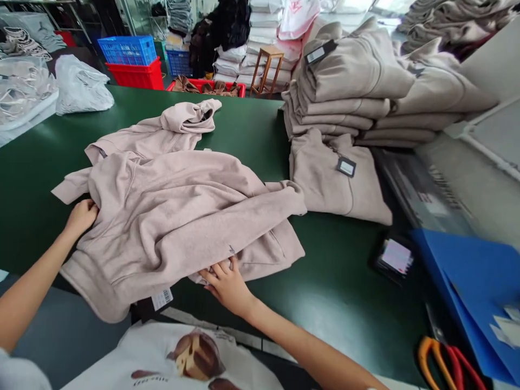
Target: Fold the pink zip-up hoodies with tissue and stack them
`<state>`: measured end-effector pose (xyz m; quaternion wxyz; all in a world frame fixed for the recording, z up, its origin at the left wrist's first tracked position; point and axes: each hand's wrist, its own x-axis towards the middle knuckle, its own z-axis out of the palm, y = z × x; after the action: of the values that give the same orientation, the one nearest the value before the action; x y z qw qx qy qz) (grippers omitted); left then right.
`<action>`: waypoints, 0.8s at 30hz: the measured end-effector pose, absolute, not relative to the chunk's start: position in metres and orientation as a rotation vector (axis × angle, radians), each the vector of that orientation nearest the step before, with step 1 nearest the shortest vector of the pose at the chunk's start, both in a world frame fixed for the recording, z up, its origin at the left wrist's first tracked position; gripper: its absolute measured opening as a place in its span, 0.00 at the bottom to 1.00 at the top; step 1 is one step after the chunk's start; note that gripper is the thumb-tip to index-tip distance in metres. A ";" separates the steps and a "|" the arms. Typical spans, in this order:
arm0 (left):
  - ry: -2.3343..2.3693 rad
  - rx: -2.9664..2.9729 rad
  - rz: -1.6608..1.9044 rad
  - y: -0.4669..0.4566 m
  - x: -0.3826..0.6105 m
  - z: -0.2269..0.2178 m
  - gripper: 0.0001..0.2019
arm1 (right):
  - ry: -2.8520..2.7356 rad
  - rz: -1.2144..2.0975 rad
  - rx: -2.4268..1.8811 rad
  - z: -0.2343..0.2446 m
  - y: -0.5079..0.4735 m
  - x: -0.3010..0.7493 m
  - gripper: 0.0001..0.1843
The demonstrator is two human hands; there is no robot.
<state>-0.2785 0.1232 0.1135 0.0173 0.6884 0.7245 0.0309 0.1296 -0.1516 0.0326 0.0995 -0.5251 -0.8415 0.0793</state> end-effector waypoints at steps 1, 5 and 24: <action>2.252 2.151 0.156 0.110 -0.280 0.111 0.22 | -2.466 0.206 -1.582 0.030 -0.150 0.120 0.23; 1.911 2.235 0.172 0.036 -0.258 0.092 0.31 | -2.491 0.181 -1.597 0.031 -0.138 0.055 0.22; 1.589 2.518 -0.325 0.207 -0.184 0.066 0.32 | -2.076 0.171 -2.114 0.068 -0.038 0.250 0.29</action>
<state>-0.1837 0.2069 0.0662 0.0730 0.8384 0.5292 -0.1082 0.2505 -0.0376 0.0677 0.0866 -0.7096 -0.6969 0.0574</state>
